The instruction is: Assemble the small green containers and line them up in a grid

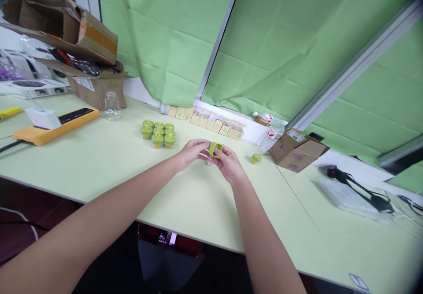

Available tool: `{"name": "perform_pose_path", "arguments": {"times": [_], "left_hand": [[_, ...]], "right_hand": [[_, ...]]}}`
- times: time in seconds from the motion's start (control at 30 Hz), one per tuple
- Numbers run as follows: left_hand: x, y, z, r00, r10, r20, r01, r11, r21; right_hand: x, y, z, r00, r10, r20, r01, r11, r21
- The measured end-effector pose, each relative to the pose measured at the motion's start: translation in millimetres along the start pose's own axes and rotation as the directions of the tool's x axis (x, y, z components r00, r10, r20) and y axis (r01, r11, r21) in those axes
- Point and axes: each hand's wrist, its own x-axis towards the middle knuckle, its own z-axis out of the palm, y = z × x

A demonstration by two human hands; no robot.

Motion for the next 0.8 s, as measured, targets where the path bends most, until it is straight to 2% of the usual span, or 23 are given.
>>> {"name": "perform_pose_path", "arguments": {"times": [0.1,0.4,0.53,0.63,0.7,0.73,0.8], "left_hand": [[-2.5,-0.5,0.2,0.996,-0.076,0.047,0.079,0.995,-0.064],[-5.1,-5.4,-0.6,0.993,-0.107,0.053,0.114,0.980,-0.163],[-2.6,-6.7,0.9,0.996,-0.071,-0.046,0.062,0.984,-0.167],[1.7,-6.7,-0.5,0.989,-0.046,-0.140,0.024,0.988,-0.153],[5.6,-6.1,-4.4,0.979,-0.026,-0.204,-0.004,0.989,-0.146],[7.7,-5.6,-7.2,0.970,-0.014,-0.244,-0.021,0.990,-0.139],[12.0,-4.8,-13.5,0.944,0.015,-0.331,-0.053,0.993,-0.107]], "right_hand": [[0.7,1.5,3.2,0.999,-0.043,-0.013,0.044,0.999,0.009],[3.0,8.6,6.6,0.997,-0.027,-0.067,0.030,0.998,0.050],[1.8,7.3,11.7,0.996,-0.006,-0.089,0.005,1.000,-0.018],[3.3,5.9,9.7,0.993,-0.021,-0.114,0.002,0.986,-0.164],[5.3,7.2,4.2,0.985,-0.096,-0.143,0.040,0.936,-0.350],[6.3,9.0,0.6,0.975,-0.157,-0.158,0.065,0.879,-0.472],[7.7,14.8,-6.6,0.948,-0.275,-0.160,0.079,0.690,-0.720]]}}
